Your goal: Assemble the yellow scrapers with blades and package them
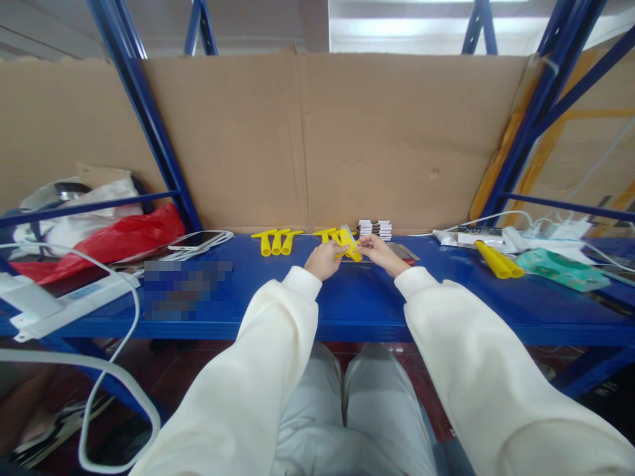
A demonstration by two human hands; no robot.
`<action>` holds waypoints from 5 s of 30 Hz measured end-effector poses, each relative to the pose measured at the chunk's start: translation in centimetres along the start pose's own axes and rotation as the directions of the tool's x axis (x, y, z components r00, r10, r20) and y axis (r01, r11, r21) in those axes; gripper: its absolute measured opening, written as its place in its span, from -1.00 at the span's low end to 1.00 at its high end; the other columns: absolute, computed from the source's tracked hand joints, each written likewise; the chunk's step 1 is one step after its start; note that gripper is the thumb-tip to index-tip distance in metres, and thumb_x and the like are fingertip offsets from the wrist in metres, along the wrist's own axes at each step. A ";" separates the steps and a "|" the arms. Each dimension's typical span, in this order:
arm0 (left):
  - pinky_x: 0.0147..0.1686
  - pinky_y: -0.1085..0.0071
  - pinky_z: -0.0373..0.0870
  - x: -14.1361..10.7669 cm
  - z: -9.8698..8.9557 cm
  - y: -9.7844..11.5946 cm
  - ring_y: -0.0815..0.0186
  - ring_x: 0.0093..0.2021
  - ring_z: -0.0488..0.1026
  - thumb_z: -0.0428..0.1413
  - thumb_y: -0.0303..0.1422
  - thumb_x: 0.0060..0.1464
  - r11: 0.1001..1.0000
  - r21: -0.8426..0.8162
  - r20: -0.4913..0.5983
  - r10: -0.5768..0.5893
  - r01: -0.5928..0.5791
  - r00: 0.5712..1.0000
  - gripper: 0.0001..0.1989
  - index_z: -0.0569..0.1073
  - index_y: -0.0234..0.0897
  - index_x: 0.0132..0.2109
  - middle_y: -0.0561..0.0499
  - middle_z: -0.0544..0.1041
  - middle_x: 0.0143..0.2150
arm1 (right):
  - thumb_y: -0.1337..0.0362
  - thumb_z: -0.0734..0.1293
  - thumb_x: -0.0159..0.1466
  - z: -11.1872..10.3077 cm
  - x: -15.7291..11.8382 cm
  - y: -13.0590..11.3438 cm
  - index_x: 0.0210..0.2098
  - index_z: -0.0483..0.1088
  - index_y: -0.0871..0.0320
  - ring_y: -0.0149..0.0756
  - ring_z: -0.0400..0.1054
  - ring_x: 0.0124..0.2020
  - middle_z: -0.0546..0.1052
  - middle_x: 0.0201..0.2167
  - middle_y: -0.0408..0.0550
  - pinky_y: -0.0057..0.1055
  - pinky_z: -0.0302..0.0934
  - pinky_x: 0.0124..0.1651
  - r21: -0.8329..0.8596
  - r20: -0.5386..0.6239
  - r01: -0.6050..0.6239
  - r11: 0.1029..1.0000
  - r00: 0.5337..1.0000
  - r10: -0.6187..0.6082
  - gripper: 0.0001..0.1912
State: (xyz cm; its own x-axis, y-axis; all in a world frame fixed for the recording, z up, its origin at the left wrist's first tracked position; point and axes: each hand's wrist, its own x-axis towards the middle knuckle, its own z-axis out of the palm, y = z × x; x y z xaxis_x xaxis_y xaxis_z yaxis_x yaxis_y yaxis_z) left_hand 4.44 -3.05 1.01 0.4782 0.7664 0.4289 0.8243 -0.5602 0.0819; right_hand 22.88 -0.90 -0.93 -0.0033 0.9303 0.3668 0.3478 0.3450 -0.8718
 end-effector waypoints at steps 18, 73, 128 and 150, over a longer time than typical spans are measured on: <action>-0.03 0.28 0.44 -0.8 -0.1 0.5 0.13 0.05 0.50 -0.11 -0.56 0.22 0.979 0.172 0.178 0.078 -0.109 0.981 -0.30 0.06 0.07 0.42 -0.17 0.34 0.21 | 0.43 0.25 0.28 -1.1 -1.3 -2.1 -0.45 0.31 0.16 -0.52 0.27 -0.62 0.50 -0.56 -0.17 -0.59 0.10 -0.52 0.128 0.161 -0.216 0.968 0.968 0.194 -0.83; -0.69 0.60 0.14 0.0 -0.8 0.4 0.48 -0.66 0.28 -0.06 -0.61 0.22 -0.151 -0.843 0.509 0.089 0.517 0.856 -0.24 -0.16 -0.10 0.45 0.06 0.41 -0.40 | 0.38 0.33 0.16 -5.4 3.7 1.2 -0.23 0.57 0.16 -0.09 0.47 -0.03 0.61 -0.16 0.13 -0.27 0.26 0.00 -0.914 -0.041 -0.137 0.382 0.968 0.249 -0.78; -0.68 0.62 0.07 0.4 0.2 -1.5 0.49 -0.64 0.26 0.02 -0.55 0.18 -0.196 -0.824 0.459 0.321 0.532 0.829 -0.18 -0.19 -0.05 0.43 0.07 0.39 -0.35 | 0.42 0.35 0.06 -5.6 2.7 1.0 -0.57 0.52 0.20 -0.29 0.43 -0.42 0.57 -0.54 -0.03 -0.48 0.20 -0.35 -0.764 0.126 0.084 0.639 0.992 0.020 -0.88; -0.71 0.62 0.05 -0.2 -0.5 -1.2 0.51 -0.65 0.24 0.05 -0.55 0.15 -0.234 -0.853 0.383 0.323 0.465 0.865 -0.18 -0.14 -0.06 0.43 0.06 0.38 -0.33 | -0.21 0.42 0.02 -1.8 0.6 -2.5 -0.46 0.41 0.15 -0.38 0.31 -0.51 0.49 -0.52 -0.12 -0.42 0.23 -0.43 0.060 0.004 0.367 0.928 0.930 -0.368 -0.49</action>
State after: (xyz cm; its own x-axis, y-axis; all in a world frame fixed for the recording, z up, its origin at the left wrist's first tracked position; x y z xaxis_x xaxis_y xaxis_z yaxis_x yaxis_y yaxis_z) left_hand 3.20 -2.70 1.32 0.7965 0.6023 0.0529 -0.2292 0.2198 0.9482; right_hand 23.70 -1.42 2.10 -0.1347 0.7385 0.6607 0.2656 0.6692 -0.6940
